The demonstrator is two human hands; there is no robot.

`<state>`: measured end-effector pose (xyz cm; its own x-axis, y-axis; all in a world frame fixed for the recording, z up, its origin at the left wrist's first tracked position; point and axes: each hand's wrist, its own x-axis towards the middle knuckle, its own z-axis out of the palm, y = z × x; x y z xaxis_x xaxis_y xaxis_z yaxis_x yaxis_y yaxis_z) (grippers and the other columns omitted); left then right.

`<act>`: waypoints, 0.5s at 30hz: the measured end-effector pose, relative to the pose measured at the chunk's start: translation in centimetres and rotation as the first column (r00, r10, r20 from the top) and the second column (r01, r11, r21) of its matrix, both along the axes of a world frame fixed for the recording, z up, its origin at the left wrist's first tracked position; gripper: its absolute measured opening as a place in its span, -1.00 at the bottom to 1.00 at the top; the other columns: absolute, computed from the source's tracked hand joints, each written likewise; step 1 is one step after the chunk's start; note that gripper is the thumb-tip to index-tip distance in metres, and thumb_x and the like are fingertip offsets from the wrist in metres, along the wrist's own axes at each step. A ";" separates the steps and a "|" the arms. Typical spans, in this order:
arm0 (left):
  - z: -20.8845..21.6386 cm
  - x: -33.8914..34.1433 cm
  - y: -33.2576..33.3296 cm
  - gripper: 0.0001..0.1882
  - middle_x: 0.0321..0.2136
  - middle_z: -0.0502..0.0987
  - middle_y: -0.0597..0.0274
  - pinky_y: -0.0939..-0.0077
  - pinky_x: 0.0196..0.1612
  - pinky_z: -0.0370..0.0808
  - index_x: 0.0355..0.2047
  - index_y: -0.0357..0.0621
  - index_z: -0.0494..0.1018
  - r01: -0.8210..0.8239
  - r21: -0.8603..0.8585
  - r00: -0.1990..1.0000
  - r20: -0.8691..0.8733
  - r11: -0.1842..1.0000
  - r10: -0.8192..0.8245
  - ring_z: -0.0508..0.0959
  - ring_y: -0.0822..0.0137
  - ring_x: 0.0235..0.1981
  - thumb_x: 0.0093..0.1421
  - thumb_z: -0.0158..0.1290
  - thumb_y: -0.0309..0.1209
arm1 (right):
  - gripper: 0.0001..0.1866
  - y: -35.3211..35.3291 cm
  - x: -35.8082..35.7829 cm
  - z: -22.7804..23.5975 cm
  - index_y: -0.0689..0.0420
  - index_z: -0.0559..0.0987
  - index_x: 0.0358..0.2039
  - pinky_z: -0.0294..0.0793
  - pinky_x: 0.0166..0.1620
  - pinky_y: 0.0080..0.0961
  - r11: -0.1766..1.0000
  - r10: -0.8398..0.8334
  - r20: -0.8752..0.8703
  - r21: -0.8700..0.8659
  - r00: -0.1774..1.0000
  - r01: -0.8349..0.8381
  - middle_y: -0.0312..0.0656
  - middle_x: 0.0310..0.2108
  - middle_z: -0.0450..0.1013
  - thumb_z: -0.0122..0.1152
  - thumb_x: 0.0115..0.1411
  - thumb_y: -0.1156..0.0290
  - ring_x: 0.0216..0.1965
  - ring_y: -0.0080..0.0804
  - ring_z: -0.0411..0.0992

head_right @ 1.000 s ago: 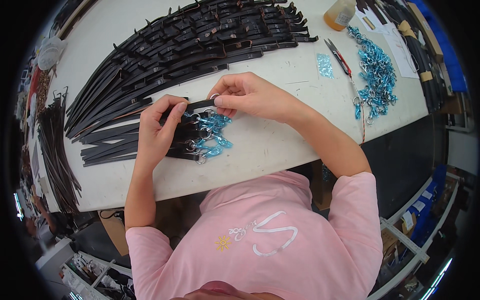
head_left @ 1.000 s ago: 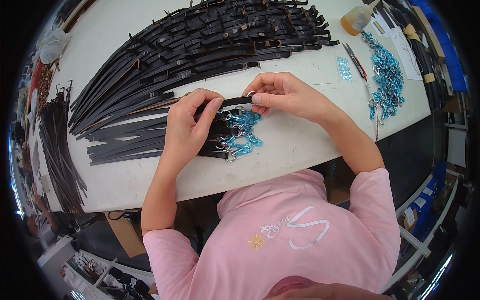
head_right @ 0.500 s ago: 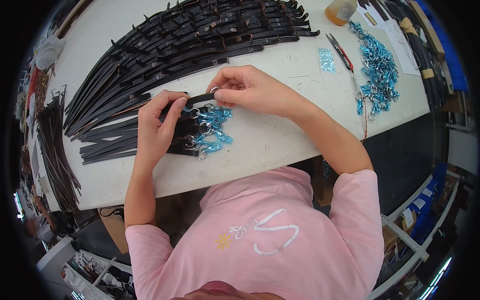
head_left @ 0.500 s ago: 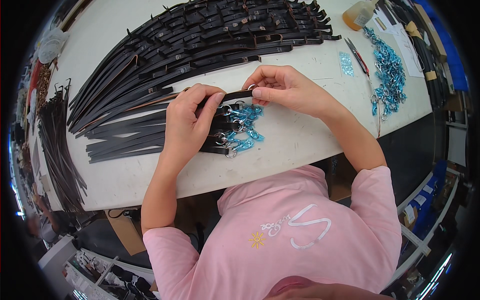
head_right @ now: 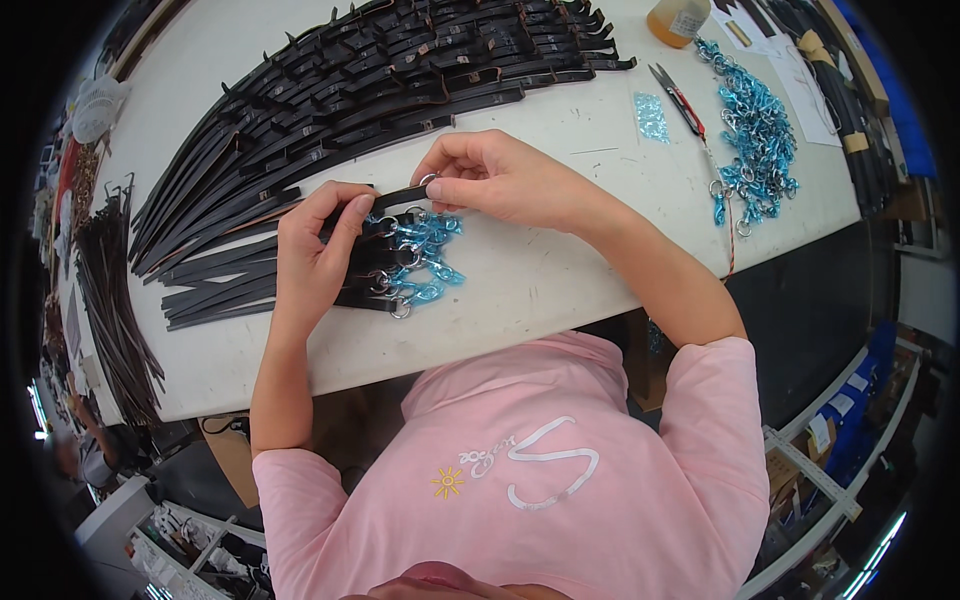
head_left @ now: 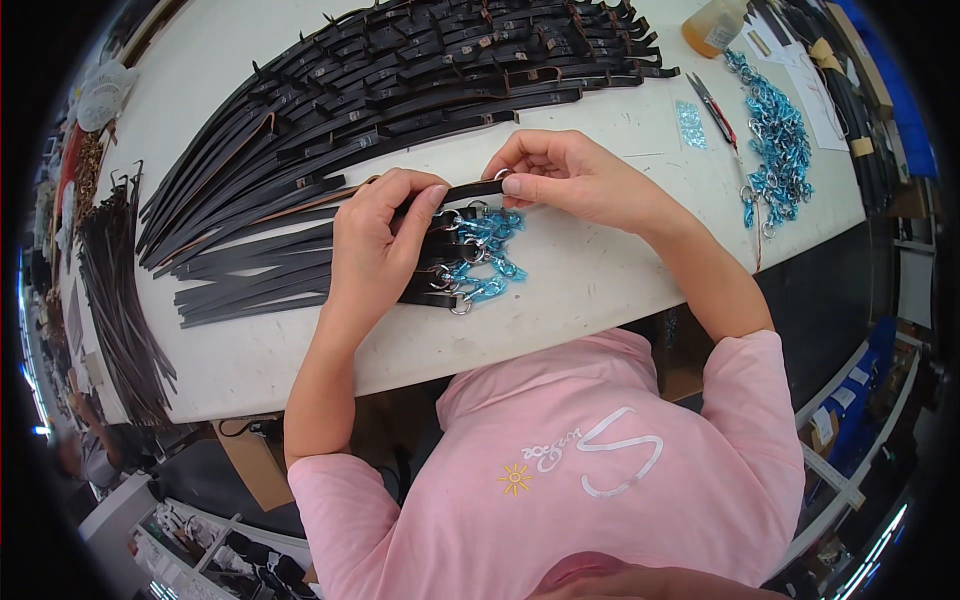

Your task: The person attaches small blue metal rings to the ends of black leather straps. They pick up a strap and a ring, thread the ring through the strap's loop, and place the finished item on the table. This process is repeated continuously throughout the video.

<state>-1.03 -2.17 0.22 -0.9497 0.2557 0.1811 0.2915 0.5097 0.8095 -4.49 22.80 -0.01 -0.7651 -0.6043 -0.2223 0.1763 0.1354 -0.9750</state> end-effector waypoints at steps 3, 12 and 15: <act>0.1 0.1 0.1 -0.91 -0.42 0.62 0.21 0.43 -0.35 0.41 -0.28 -0.22 0.61 -0.010 -0.039 1.000 -0.018 0.999 0.009 0.49 0.24 -0.48 0.28 0.15 -0.47 | -0.76 0.0 0.0 -0.1 0.22 0.58 -0.02 0.45 -0.12 -0.72 1.000 -0.003 -0.007 0.007 1.000 0.003 -0.36 -0.30 0.50 0.21 0.36 0.39 -0.20 -0.67 0.50; 0.3 0.6 1.5 -0.91 -0.43 0.58 0.17 0.33 -0.39 0.41 -0.27 -0.19 0.57 0.026 -0.190 0.987 -0.149 0.982 -0.055 0.52 0.12 -0.48 0.31 0.11 -0.45 | -0.80 -0.7 0.6 0.2 0.25 0.60 -0.13 0.46 -0.13 -0.60 0.979 -0.004 -0.275 0.196 0.961 0.060 -0.30 -0.33 0.54 0.26 0.31 0.40 -0.26 -0.59 0.46; 0.4 0.7 2.0 -0.88 -0.41 0.59 0.13 0.29 -0.40 0.42 -0.25 -0.18 0.57 0.062 -0.168 0.996 -0.049 0.984 -0.071 0.55 0.05 -0.47 0.33 0.08 -0.43 | -0.80 -1.1 1.0 0.5 0.26 0.59 -0.15 0.45 -0.16 -0.57 0.964 -0.010 -0.335 0.249 0.942 0.099 -0.27 -0.36 0.54 0.24 0.31 0.40 -0.28 -0.57 0.47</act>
<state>-0.34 -0.19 0.65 -0.9196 0.3483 0.1816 0.3702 0.6135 0.6975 -3.44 21.70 0.46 -0.8520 -0.5148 -0.0957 -0.1329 0.3894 -0.9114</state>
